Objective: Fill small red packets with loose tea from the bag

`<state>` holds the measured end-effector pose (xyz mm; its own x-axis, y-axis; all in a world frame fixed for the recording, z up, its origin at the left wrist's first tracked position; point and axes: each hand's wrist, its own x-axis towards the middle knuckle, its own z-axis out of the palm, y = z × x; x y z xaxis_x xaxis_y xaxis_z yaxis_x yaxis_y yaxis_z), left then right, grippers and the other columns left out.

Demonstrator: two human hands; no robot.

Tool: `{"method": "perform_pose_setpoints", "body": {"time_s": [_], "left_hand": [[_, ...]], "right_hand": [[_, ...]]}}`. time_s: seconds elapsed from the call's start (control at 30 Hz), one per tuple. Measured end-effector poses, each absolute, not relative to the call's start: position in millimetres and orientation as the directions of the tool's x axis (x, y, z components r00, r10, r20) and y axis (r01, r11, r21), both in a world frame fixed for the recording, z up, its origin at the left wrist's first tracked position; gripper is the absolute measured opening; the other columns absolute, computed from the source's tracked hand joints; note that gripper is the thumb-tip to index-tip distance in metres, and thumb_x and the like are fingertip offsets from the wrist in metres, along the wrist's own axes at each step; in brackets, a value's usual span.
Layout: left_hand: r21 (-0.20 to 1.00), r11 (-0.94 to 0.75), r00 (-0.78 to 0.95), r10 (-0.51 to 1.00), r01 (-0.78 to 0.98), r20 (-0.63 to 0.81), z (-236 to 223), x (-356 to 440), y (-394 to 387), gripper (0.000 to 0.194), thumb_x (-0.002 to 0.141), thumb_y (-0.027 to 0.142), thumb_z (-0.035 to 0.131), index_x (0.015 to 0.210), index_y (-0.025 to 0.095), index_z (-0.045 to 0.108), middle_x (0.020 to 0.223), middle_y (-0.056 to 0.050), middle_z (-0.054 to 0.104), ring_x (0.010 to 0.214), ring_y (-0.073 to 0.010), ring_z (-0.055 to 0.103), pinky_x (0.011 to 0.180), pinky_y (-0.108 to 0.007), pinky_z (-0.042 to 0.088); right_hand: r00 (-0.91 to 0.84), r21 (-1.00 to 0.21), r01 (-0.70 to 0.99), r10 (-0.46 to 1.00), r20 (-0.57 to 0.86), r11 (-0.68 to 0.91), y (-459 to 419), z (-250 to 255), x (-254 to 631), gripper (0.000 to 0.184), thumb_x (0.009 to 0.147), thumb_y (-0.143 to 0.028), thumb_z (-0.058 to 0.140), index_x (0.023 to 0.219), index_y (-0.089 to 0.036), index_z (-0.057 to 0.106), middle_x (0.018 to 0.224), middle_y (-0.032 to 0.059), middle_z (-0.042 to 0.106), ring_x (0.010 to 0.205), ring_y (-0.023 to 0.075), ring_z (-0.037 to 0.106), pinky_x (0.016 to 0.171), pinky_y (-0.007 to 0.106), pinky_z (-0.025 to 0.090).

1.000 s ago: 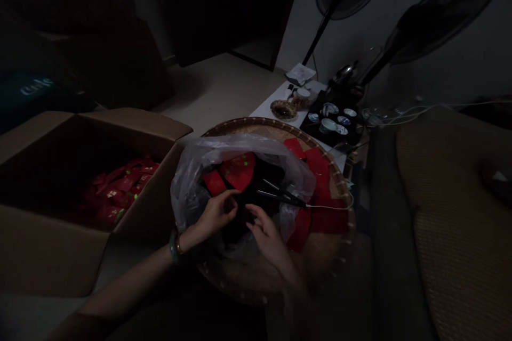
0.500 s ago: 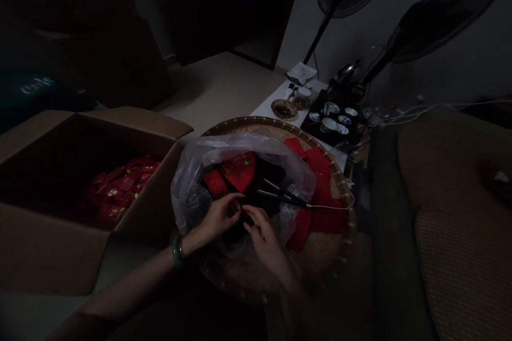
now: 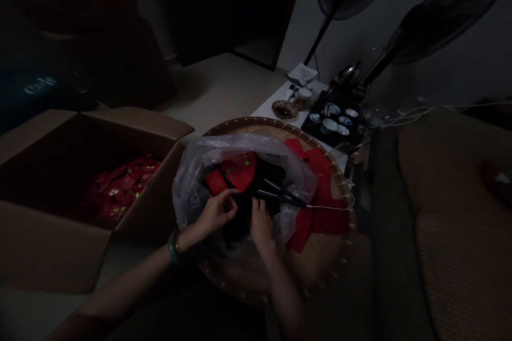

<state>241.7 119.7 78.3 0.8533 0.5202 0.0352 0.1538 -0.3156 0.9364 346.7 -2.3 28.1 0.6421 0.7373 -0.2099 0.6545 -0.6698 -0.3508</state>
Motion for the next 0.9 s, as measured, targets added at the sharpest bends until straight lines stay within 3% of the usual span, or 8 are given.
{"method": "perform_pose_setpoints", "body": {"time_s": [0.13, 0.3, 0.47, 0.63, 0.77, 0.9], "left_hand": [[0.933, -0.328, 0.852, 0.521, 0.149, 0.047, 78, 241, 121, 0.043, 0.07, 0.008, 0.053, 0.111, 0.017, 0.051, 0.071, 0.003, 0.061, 0.062, -0.0086, 0.057, 0.06, -0.018, 0.043], [0.942, -0.311, 0.857, 0.512, 0.129, 0.052, 77, 242, 120, 0.043, 0.071, 0.009, 0.054, 0.113, 0.017, 0.05, 0.075, 0.002, 0.061, 0.065, -0.0091, 0.057, 0.062, -0.019, 0.044], [0.942, -0.304, 0.859, 0.511, 0.142, 0.036, 75, 239, 123, 0.043, 0.07, 0.009, 0.054, 0.113, 0.017, 0.05, 0.076, 0.001, 0.06, 0.065, -0.0091, 0.056, 0.062, -0.019, 0.044], [0.942, -0.307, 0.852, 0.521, 0.139, 0.044, 73, 238, 125, 0.043, 0.07, 0.009, 0.054, 0.112, 0.017, 0.051, 0.076, 0.001, 0.06, 0.066, -0.0091, 0.056, 0.063, -0.019, 0.044], [0.944, -0.295, 0.854, 0.519, 0.146, 0.03, 76, 240, 125, 0.043, 0.069, 0.007, 0.054, 0.111, 0.017, 0.051, 0.075, 0.001, 0.06, 0.065, -0.0089, 0.056, 0.062, -0.018, 0.044], [0.947, -0.285, 0.854, 0.519, 0.147, 0.023, 77, 240, 126, 0.042, 0.069, 0.007, 0.053, 0.11, 0.017, 0.051, 0.074, 0.002, 0.059, 0.066, -0.0087, 0.057, 0.061, -0.018, 0.043]], "right_hand": [[0.643, -0.244, 0.687, 0.729, -0.233, -0.684, 1, 32, 347, 0.037, 0.085, -0.017, 0.043, 0.122, -0.019, 0.043, 0.113, 0.01, 0.05, 0.097, 0.0206, 0.057, 0.074, 0.027, 0.044], [0.597, -0.135, 0.759, 0.763, -0.247, -0.637, -1, 28, 348, 0.051, 0.082, -0.015, 0.048, 0.13, -0.027, 0.037, 0.117, 0.0082, 0.047, 0.101, 0.0214, 0.052, 0.072, 0.027, 0.043], [0.595, -0.134, 0.762, 0.766, -0.242, -0.634, 2, 26, 347, 0.033, 0.085, -0.019, 0.045, 0.117, -0.027, 0.049, 0.112, 0.0067, 0.05, 0.098, 0.0192, 0.053, 0.069, 0.026, 0.042], [0.613, -0.146, 0.746, 0.756, -0.232, -0.65, 3, 27, 348, 0.038, 0.082, -0.016, 0.048, 0.119, -0.025, 0.048, 0.113, 0.0076, 0.051, 0.094, 0.0185, 0.055, 0.067, 0.025, 0.041], [0.615, -0.271, 0.721, 0.769, -0.174, -0.637, -1, 24, 355, 0.022, 0.08, -0.02, 0.051, 0.1, -0.022, 0.061, 0.097, 0.0061, 0.059, 0.089, 0.0191, 0.057, 0.068, 0.025, 0.041], [0.674, -0.578, 0.584, 0.737, -0.045, -0.57, -14, 24, 367, 0.021, 0.073, -0.024, 0.053, 0.09, -0.019, 0.065, 0.089, 0.0056, 0.064, 0.075, 0.0175, 0.06, 0.067, 0.027, 0.045]]}}
